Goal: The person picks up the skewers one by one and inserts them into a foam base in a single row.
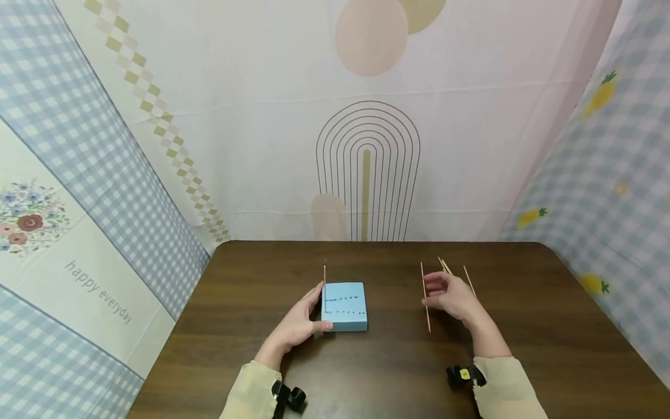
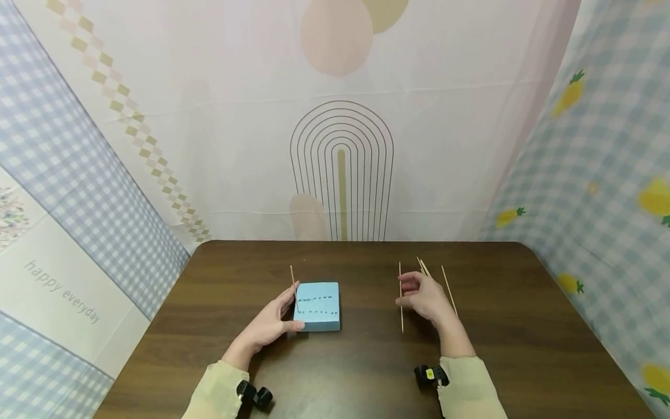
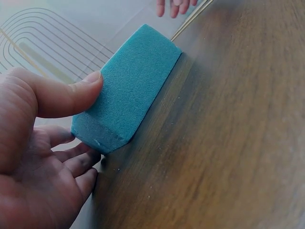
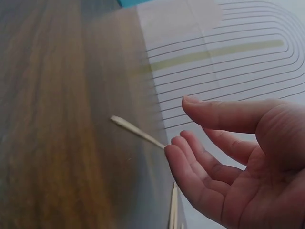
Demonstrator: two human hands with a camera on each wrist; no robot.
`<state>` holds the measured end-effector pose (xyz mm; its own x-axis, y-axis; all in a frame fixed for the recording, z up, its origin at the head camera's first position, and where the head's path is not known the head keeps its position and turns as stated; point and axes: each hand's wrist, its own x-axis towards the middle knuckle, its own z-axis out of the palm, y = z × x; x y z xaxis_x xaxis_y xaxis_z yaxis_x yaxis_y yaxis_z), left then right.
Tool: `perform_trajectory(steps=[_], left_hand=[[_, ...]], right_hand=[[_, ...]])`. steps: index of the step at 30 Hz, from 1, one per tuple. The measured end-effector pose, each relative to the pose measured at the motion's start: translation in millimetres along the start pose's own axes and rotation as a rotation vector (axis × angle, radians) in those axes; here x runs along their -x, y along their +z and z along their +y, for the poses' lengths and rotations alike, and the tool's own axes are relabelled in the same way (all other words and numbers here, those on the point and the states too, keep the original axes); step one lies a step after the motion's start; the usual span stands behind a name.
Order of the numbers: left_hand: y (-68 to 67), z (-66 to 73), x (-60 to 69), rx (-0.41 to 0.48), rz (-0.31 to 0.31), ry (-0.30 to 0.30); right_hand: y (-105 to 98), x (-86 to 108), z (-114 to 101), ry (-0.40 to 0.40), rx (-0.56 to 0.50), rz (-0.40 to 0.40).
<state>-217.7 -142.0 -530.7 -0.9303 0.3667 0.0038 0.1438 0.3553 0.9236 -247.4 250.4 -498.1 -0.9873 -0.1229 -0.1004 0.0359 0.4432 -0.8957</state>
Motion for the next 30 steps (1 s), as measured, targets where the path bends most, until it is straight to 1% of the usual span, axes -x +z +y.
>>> perform_trajectory(steps=[5,9,15,19,22,27,30], left_hand=[[0.5,0.6,0.4,-0.005,0.008,-0.001],[1.5,-0.3,0.5,-0.009,0.006,-0.005],[-0.1,1.3,-1.7,-0.006,0.009,-0.026],[-0.4,0.0,-1.7,0.042,-0.004,-0.049],[-0.4,-1.7,-1.8,0.075,-0.007,-0.059],[-1.0,-3.2,-1.8,0.078,-0.005,-0.062],[-1.9,-4.2,-2.2,0.076,-0.007,-0.060]], right_hand=[[-0.2,-0.8,4.1,0.058,0.035,-0.025],[2.0,-1.0,8.4,0.099,0.033,-0.035],[1.6,-5.2,10.2,0.122,0.065,-0.034],[1.7,-4.1,9.3,0.132,0.074,-0.033],[2.3,-3.0,7.6,0.118,0.090,-0.034],[4.8,-2.4,5.7,0.107,0.119,-0.021],[6.9,-3.9,6.4,0.098,0.141,0.002]])
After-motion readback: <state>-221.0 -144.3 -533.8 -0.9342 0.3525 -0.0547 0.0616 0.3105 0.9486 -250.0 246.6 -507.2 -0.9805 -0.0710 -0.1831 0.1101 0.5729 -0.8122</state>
